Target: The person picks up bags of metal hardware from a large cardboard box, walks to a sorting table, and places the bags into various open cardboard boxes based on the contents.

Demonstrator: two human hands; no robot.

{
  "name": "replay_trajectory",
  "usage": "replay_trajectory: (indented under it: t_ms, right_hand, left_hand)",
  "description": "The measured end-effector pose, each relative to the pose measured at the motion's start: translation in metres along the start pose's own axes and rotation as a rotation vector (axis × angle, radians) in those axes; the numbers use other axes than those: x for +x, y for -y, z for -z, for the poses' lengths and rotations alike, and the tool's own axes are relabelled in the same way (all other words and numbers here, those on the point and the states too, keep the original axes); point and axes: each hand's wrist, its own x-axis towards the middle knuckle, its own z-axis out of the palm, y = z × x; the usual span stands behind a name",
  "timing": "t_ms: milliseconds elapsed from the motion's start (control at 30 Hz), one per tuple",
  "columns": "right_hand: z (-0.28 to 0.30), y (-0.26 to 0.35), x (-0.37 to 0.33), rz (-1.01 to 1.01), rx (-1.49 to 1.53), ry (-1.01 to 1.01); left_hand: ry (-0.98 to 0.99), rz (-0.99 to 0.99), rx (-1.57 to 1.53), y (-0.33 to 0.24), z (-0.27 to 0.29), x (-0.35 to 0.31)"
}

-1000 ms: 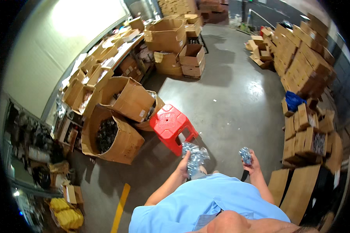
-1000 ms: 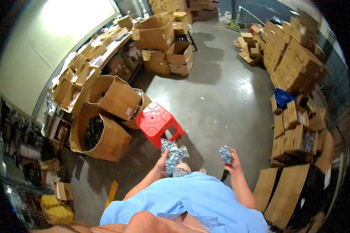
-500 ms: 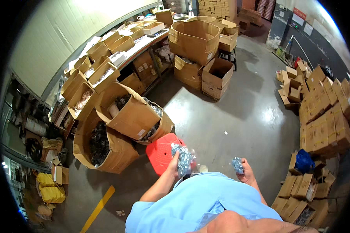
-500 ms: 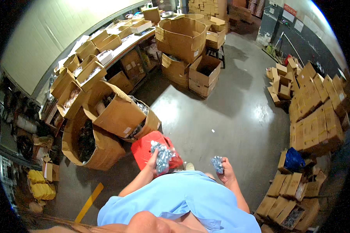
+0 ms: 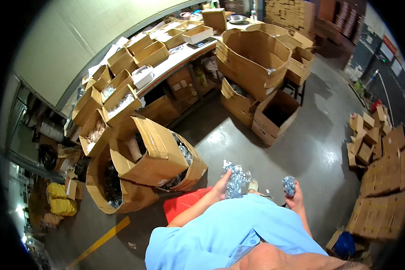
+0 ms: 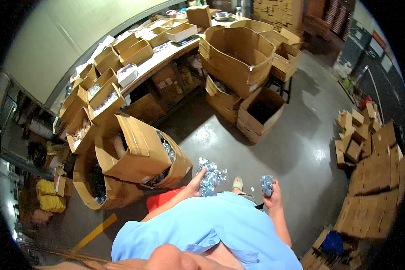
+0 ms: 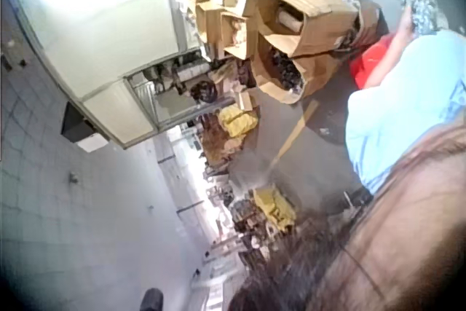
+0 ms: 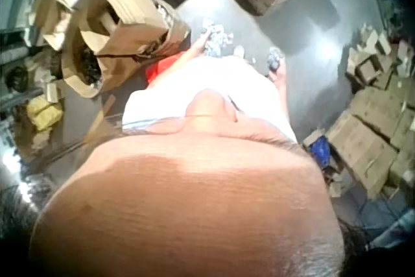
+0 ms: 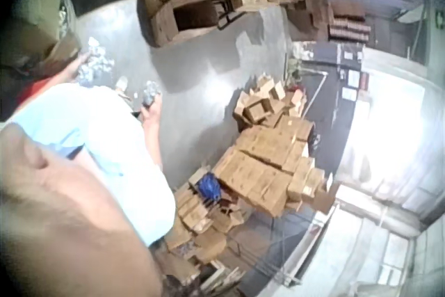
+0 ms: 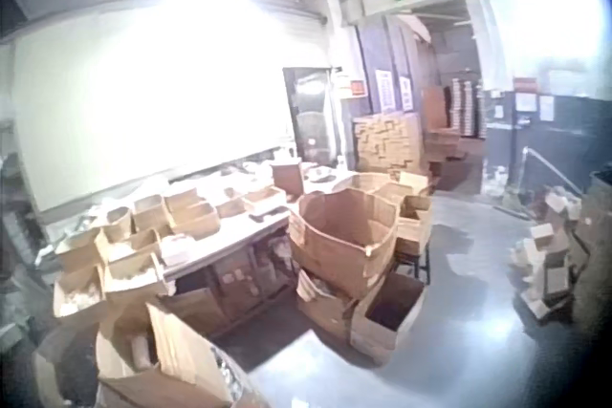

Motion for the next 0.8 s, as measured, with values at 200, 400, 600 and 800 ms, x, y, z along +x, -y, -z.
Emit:
replay_trajectory:
  t_ms: [200,400,600,800]
  right_hand:
    - [-0.135,0.058,0.180,-0.133,-0.161,0.169]
    - [-0.271,0.021,0.313,-0.304,-0.276,0.309]
    - [-0.375,-0.049,0.416,-0.542,-0.323,0.384]
    - [-0.503,-0.070,0.495,-0.526,-0.302,0.465]
  left_hand:
    - [-0.148,-0.301,-0.079,-0.100,-0.008,0.048]
    - [-0.243,-0.489,-0.338,-0.166,0.061,0.068]
    - [-0.241,-0.685,-0.367,-0.282,0.110,0.089]
    - [-0.308,-0.688,-0.264,-0.458,0.075,0.118]
